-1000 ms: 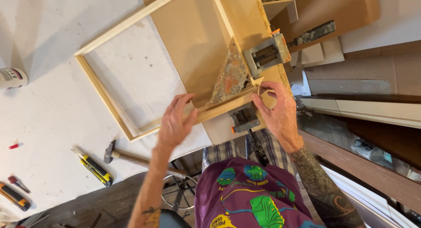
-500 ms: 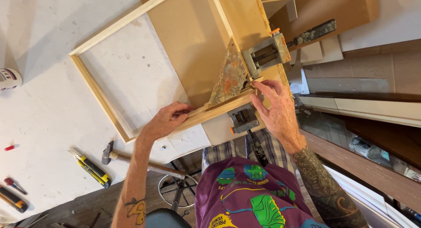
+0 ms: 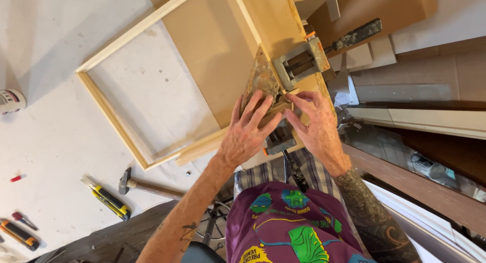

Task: Assembling a wooden frame by applying glue to joints, aligning pieces with a square, and securing them with clamps and a hammer.

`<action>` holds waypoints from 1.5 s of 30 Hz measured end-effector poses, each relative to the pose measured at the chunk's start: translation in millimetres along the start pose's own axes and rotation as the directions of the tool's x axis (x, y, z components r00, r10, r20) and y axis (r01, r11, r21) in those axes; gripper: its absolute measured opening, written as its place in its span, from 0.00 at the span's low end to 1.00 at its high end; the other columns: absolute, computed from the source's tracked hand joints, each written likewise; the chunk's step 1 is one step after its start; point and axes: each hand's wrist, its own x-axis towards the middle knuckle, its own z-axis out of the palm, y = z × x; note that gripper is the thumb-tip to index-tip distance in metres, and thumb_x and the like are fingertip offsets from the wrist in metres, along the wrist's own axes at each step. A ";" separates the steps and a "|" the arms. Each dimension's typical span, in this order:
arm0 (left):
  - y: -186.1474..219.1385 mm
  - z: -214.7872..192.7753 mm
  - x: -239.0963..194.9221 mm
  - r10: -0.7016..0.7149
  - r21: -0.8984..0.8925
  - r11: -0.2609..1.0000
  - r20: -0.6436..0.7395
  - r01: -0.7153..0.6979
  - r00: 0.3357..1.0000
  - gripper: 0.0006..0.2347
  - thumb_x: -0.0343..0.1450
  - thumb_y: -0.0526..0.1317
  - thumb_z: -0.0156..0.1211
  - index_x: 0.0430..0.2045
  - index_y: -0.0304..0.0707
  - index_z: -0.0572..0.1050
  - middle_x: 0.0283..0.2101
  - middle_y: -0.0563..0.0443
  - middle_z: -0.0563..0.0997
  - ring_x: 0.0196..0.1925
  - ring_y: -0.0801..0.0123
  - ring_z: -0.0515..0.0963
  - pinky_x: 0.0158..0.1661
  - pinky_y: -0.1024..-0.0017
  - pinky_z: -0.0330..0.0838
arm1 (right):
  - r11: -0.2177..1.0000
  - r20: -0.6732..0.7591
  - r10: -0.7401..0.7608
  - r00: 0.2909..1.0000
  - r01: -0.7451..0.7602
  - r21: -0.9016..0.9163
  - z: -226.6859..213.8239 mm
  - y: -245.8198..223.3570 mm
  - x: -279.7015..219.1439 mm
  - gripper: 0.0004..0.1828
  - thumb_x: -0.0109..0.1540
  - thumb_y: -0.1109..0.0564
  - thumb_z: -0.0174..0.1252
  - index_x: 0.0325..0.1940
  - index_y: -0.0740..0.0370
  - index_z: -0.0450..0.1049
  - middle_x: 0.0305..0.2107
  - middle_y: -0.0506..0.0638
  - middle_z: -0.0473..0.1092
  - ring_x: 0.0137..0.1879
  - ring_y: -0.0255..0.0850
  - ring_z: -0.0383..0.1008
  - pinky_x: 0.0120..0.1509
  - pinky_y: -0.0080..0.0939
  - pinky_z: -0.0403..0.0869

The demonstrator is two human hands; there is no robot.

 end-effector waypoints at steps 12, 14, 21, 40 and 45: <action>1.7 -0.5 -1.9 0.033 0.085 0.996 -0.049 -0.028 0.998 0.19 0.68 0.34 0.65 0.55 0.49 0.74 0.68 0.38 0.68 0.72 0.41 0.66 0.53 0.41 0.75 | 0.995 -0.192 0.056 0.980 -0.038 0.096 14.5 20.6 -92.9 0.23 0.70 0.46 0.52 0.66 0.59 0.68 0.55 0.58 0.66 0.58 0.55 0.74 0.59 0.54 0.76; 2.2 -9.8 0.8 0.026 0.075 0.997 -0.015 -0.024 1.000 0.20 0.69 0.26 0.57 0.53 0.48 0.73 0.70 0.42 0.65 0.74 0.47 0.64 0.43 0.51 0.79 | 0.962 0.005 0.148 0.989 -0.145 0.232 22.9 26.1 -138.0 0.35 0.61 0.42 0.58 0.66 0.66 0.62 0.51 0.60 0.70 0.51 0.47 0.74 0.55 0.49 0.77; 1.4 -4.5 -1.0 0.013 0.035 0.999 0.015 -0.014 1.000 0.18 0.72 0.27 0.61 0.56 0.46 0.73 0.72 0.42 0.63 0.76 0.47 0.61 0.36 0.50 0.78 | 0.752 0.264 0.562 0.784 -0.617 0.231 69.3 51.6 -198.0 0.32 0.62 0.49 0.60 0.67 0.62 0.63 0.56 0.63 0.75 0.59 0.52 0.80 0.64 0.46 0.78; -2.0 -2.9 -5.6 0.023 0.025 0.999 0.007 -0.023 1.000 0.17 0.75 0.30 0.65 0.57 0.46 0.73 0.72 0.43 0.63 0.76 0.49 0.61 0.38 0.50 0.79 | -0.612 0.801 0.133 0.583 -0.588 0.529 110.6 90.1 -202.6 0.28 0.73 0.38 0.39 0.54 0.67 0.66 0.13 0.36 0.42 0.14 0.26 0.38 0.12 0.29 0.44; -1.8 -1.7 -5.7 0.016 0.021 1.000 0.009 -0.016 1.000 0.17 0.74 0.31 0.66 0.57 0.46 0.73 0.72 0.44 0.62 0.77 0.50 0.60 0.40 0.49 0.79 | 0.432 0.388 0.562 0.730 -0.659 0.615 71.5 22.4 -181.3 0.26 0.71 0.49 0.36 0.69 0.63 0.60 0.40 0.60 0.77 0.25 0.40 0.73 0.29 0.41 0.80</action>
